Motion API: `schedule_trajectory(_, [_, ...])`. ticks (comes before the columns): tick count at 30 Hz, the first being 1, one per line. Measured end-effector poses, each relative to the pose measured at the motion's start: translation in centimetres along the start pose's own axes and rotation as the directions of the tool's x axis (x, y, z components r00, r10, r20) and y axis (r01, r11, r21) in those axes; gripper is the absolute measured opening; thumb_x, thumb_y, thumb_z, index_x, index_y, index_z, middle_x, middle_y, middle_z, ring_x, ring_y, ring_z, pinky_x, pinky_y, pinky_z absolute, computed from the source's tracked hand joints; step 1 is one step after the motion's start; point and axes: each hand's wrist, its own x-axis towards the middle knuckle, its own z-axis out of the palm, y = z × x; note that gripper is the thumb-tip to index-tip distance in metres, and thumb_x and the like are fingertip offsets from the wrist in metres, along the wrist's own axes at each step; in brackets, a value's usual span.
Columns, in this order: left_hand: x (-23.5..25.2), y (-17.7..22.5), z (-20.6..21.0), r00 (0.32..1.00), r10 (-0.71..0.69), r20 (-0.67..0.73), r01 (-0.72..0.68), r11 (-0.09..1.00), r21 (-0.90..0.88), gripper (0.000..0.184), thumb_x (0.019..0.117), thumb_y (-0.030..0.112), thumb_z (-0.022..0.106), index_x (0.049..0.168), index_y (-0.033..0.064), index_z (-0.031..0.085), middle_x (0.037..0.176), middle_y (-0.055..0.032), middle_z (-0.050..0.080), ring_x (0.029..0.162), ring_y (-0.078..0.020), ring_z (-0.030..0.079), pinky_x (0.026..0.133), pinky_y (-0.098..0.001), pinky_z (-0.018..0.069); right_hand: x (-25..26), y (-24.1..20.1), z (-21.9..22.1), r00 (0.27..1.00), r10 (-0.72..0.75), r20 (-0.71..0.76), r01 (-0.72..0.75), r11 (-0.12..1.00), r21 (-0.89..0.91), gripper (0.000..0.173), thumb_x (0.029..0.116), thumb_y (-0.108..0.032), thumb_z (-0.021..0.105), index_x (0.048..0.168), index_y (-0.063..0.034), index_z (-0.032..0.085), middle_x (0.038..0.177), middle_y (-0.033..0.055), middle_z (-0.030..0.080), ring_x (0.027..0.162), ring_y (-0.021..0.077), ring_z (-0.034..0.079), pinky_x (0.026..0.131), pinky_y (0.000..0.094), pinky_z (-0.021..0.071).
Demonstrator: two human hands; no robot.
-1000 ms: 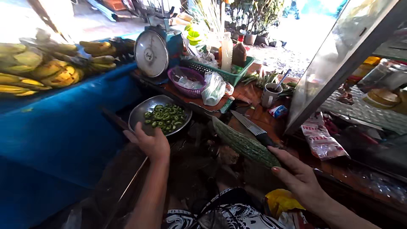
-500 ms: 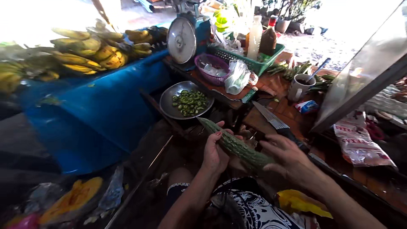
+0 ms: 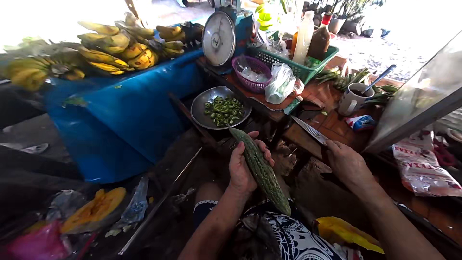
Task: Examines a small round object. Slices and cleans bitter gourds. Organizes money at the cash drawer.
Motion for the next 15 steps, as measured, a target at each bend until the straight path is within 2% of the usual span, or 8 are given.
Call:
schedule_trajectory(2, [0.0,0.1,0.1,1.0,-0.001,0.003,0.001,0.999,0.035,0.06,0.1019,0.06,0.045,0.137,0.0111,0.052,0.086,-0.011,0.067,0.073,-0.026,0.07,0.07,-0.044,0.0628,-0.3,0.0,-0.7,1.0,0.001,-0.005,-0.001,1.0,0.029,0.035,0.1066,-0.012,0.046,0.136,-0.0013,0.061,0.123,0.0263,0.068,0.11,0.0457,0.068,0.092,0.0606,0.0543])
schedule_trajectory(4, [0.0,0.1,0.2,1.0,0.005,-0.004,-0.005,0.988,0.152,0.066,0.1013,0.063,0.044,0.146,0.0157,0.042,0.087,-0.0098,0.067,0.072,-0.0244,0.07,0.07,-0.0417,0.0632,-0.7,0.2,-1.6,0.997,-0.027,-0.068,0.036,0.989,0.145,0.035,0.1067,-0.014,0.046,0.134,-0.0025,0.063,0.118,0.0246,0.07,0.104,0.0425,0.071,0.088,0.0596,0.0562])
schedule_trajectory(6, [0.1,0.1,0.0,0.999,0.032,-0.008,-0.027,0.938,0.347,0.063,0.1046,0.054,0.045,0.153,0.0168,0.032,0.091,-0.0079,0.067,0.075,-0.0218,0.07,0.074,-0.0391,0.0632,-1.5,0.3,-2.7,0.98,-0.026,-0.198,0.097,0.929,0.356,0.034,0.1057,-0.016,0.047,0.132,-0.0038,0.066,0.112,0.0157,0.073,0.095,0.0241,0.072,0.084,0.0436,0.0591])
schedule_trajectory(8, [0.1,0.1,-0.3,0.995,0.097,0.032,-0.1,0.845,0.525,0.05,0.1034,0.037,0.056,0.142,0.0085,0.042,0.094,-0.0077,0.068,0.081,-0.0211,0.071,0.079,-0.0396,0.0633,-2.4,-0.4,-4.1,0.95,0.035,-0.31,0.178,0.755,0.631,0.036,0.1058,-0.016,0.046,0.132,0.001,0.063,0.108,0.006,0.074,0.09,0.0053,0.07,0.081,0.0237,0.0596])
schedule_trajectory(10, [0.0,-0.1,-0.4,0.981,0.136,0.141,-0.196,0.697,0.69,0.036,0.1019,0.025,0.062,0.129,0.0034,0.051,0.097,-0.005,0.069,0.085,-0.0174,0.071,0.081,-0.0359,0.0626,-3.1,-1.3,-5.0,0.937,0.052,-0.347,0.277,0.496,0.823,0.036,0.1071,-0.018,0.044,0.132,0.0047,0.058,0.108,0.0041,0.075,0.089,0.0099,0.073,0.08,0.0284,0.0637])
schedule_trajectory(11, [-0.1,-0.2,-0.2,0.974,0.14,0.18,-0.228,0.621,0.75,0.031,0.1013,0.022,0.063,0.124,0.0026,0.054,0.097,-0.0036,0.069,0.085,-0.015,0.071,0.08,-0.0335,0.0624,-3.3,-1.8,-5.2,0.94,0.028,-0.339,0.302,0.389,0.87,0.034,0.1085,-0.024,0.047,0.129,0.0008,0.058,0.107,0.0036,0.075,0.085,0.0132,0.074,0.076,0.0311,0.0645])
schedule_trajectory(13, [-0.3,-0.4,0.4,0.973,0.131,0.191,-0.232,0.506,0.831,0.026,0.0984,0.017,0.065,0.118,0.0021,0.057,0.096,-0.0025,0.069,0.082,-0.0115,0.07,0.076,-0.0305,0.0624,-3.6,-3.0,-5.3,0.949,-0.016,-0.315,0.306,0.281,0.909,0.026,0.1079,-0.027,0.05,0.119,-0.0067,0.063,0.101,0.0024,0.077,0.077,0.0141,0.074,0.069,0.0306,0.0641])
schedule_trajectory(15, [-0.5,-0.6,1.0,0.981,0.118,0.152,-0.188,0.422,0.887,0.022,0.0955,0.014,0.065,0.114,0.0029,0.059,0.093,-0.0025,0.068,0.077,-0.0103,0.069,0.071,-0.0288,0.0616,-4.1,-4.3,-5.2,0.936,-0.028,-0.35,0.345,0.253,0.904,0.023,0.107,-0.022,0.052,0.118,-0.0075,0.066,0.102,0.003,0.078,0.08,0.0147,0.074,0.072,0.0308,0.0645])
